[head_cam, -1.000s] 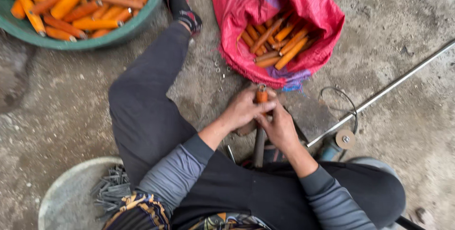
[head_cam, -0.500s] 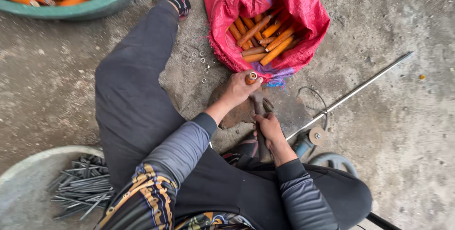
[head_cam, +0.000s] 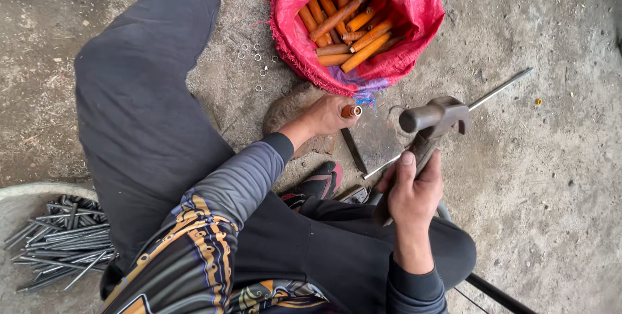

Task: The person sits on the floor and repeatedly picks up orange cylindrical objects, places a small metal ring on the end, and uses a hammer to drive the ring into the object. The finished items are placed into a green basin.

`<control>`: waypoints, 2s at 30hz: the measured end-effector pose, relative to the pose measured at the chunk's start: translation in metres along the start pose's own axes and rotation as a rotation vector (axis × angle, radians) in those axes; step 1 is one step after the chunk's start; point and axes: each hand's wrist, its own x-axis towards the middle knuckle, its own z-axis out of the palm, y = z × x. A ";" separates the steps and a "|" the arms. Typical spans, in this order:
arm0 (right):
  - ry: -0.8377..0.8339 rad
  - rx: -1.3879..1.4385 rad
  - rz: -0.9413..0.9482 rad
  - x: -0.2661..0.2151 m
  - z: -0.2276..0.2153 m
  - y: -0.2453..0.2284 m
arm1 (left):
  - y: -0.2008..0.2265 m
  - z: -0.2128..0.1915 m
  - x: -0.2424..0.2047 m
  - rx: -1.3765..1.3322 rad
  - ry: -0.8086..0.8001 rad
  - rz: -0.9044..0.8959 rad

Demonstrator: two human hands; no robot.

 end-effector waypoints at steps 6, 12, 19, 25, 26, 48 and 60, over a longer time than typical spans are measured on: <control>-0.135 -0.663 -0.093 0.010 0.043 0.036 | -0.001 -0.003 0.001 0.156 0.031 0.288; -0.136 -0.584 0.051 0.013 0.024 0.008 | -0.003 0.000 -0.002 0.017 0.009 0.046; 0.121 -0.182 0.079 0.008 0.034 0.019 | -0.001 0.000 -0.002 -0.019 0.013 0.003; -0.196 -0.631 0.042 0.022 0.041 0.039 | 0.006 -0.012 -0.002 -0.025 0.072 0.050; -0.170 -0.590 0.104 0.017 0.035 0.034 | 0.006 -0.009 -0.005 -0.046 0.068 0.026; -0.007 -0.243 0.124 0.007 0.020 -0.011 | -0.005 0.001 -0.003 -0.030 0.012 -0.011; -0.112 -0.270 0.207 0.010 0.046 0.041 | 0.015 -0.013 0.000 -0.045 0.071 -0.116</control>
